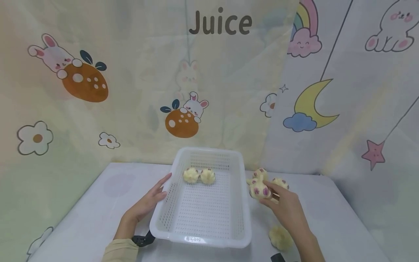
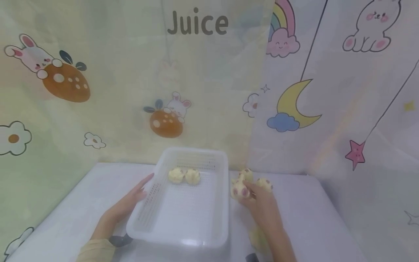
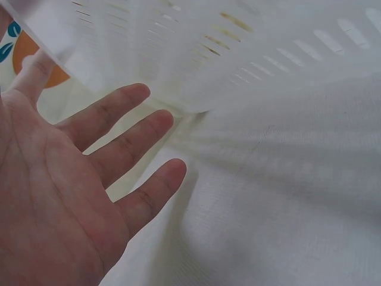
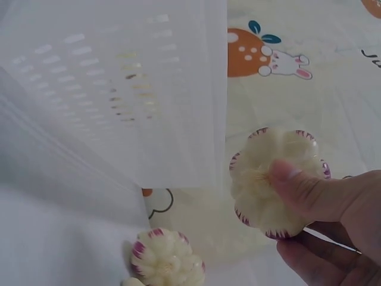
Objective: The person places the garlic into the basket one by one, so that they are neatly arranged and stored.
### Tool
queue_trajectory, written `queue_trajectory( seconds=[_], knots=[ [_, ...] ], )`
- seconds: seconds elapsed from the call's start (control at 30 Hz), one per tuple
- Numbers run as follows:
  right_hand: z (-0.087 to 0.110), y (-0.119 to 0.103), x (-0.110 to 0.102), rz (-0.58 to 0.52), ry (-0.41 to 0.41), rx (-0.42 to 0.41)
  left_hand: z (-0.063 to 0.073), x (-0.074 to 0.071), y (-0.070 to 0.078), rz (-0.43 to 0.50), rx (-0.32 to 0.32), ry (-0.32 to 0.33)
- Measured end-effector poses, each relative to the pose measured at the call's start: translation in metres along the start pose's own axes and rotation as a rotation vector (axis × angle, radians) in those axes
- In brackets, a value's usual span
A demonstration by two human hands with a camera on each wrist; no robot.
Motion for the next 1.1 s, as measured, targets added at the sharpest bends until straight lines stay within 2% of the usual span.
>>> queue_trajectory(
  seconds=[0.2, 0.4, 0.5, 0.63, 0.77, 0.9, 1.1],
  knots=[
    [0.001, -0.006, 0.006, -0.058, -0.021, 0.031, 0.003, -0.002, 0.001, -0.006, 0.001, 0.002],
    [-0.003, -0.015, 0.007, -0.083, 0.016, -0.052, 0.001, 0.001, 0.005, 0.001, 0.039, -0.041],
    [-0.006, -0.016, 0.01, -0.121, 0.024, -0.068, -0.002, 0.001, 0.004, 0.005, 0.055, -0.051],
    [-0.01, -0.018, 0.019, -0.149, -0.019, -0.038, -0.002, -0.004, -0.002, 0.02, 0.042, -0.026],
    [-0.018, -0.03, 0.022, -0.101, -0.051, -0.036, -0.002, -0.01, -0.005, 0.027, 0.029, 0.007],
    [-0.029, -0.038, 0.021, -0.09, -0.079, -0.016, -0.001, -0.011, -0.003, 0.015, 0.043, -0.009],
    [-0.04, -0.039, 0.029, -0.13, -0.15, 0.037, -0.003, -0.004, 0.001, -0.005, 0.053, -0.022]
  ],
)
Point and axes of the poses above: each hand's wrist, its own z-axis away from the middle knuckle, its own x-axis out of the palm, y = z × x, the point moved 6 cm from there along -z, towards the middle knuckle, and after that the axes turned 1 degree about x, right-handed, at the moved point
